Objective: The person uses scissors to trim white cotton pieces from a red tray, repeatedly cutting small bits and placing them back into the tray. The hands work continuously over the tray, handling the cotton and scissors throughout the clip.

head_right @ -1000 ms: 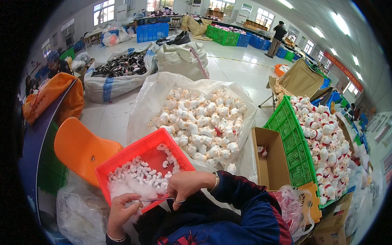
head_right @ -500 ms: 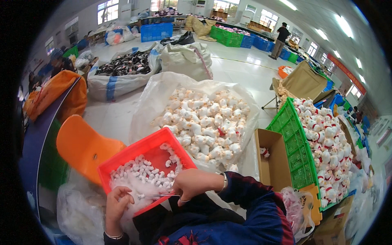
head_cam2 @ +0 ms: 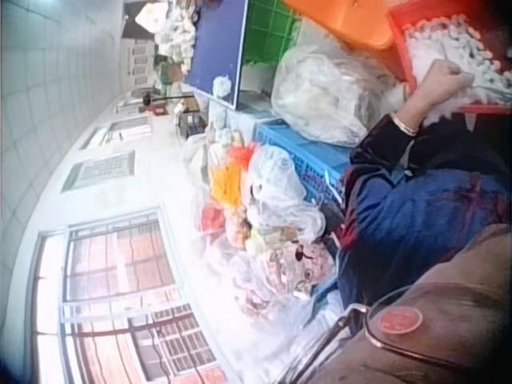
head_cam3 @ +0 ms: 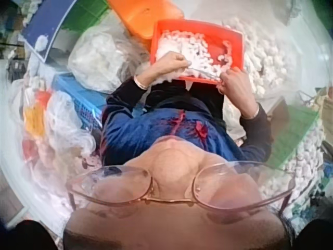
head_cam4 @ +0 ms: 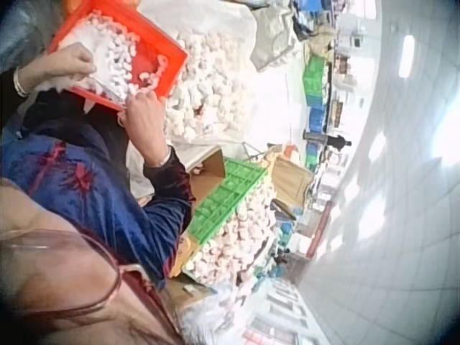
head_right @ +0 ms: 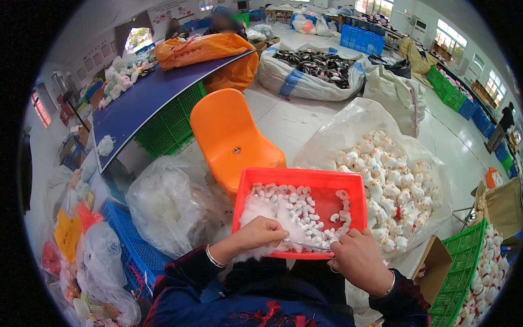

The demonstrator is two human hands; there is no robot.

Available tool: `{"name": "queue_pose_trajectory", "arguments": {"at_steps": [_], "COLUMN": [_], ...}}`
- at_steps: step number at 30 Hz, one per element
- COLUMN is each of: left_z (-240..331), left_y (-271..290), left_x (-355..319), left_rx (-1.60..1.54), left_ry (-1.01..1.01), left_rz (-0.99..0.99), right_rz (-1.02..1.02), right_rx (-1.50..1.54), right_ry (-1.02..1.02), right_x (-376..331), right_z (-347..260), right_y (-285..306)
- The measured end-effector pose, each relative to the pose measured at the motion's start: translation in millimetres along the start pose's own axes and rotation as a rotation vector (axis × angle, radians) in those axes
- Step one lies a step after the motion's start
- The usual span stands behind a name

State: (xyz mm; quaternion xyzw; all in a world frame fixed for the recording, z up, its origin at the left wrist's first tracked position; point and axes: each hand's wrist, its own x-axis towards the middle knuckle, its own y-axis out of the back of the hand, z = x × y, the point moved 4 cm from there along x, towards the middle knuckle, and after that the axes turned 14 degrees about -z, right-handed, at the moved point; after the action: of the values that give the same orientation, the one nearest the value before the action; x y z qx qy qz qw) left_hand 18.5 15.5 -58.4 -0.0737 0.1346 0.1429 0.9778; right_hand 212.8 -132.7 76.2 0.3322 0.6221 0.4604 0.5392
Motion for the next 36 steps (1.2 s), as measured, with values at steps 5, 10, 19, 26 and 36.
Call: {"name": "queue_pose_trajectory", "arguments": {"at_steps": [5, 10, 19, 26, 36], "left_z": [10, 12, 7, 18, 33], "left_y": [-1, 0, -10, 2, 1], "left_x": [-4, -5, 6, -4, -4], "left_rx": [-0.104, -0.163, -0.498, -0.404, -0.382], "left_ry": [-0.060, -0.190, -0.329, -0.380, -0.408], "left_rz": [-0.043, 0.153, 0.182, 0.258, 0.348], "right_rz": [0.066, 0.064, 0.142, 0.075, 0.323], "right_rx": [-0.001, 0.089, 0.225, 0.484, 0.628], "right_ry": [-0.008, -0.042, -0.100, -0.102, 0.007], "right_x": [-1, 0, 12, 8, 18], "right_z": [0, 0, 5, 25, 26], "right_y": [1, -5, -34, -48, -29]}}
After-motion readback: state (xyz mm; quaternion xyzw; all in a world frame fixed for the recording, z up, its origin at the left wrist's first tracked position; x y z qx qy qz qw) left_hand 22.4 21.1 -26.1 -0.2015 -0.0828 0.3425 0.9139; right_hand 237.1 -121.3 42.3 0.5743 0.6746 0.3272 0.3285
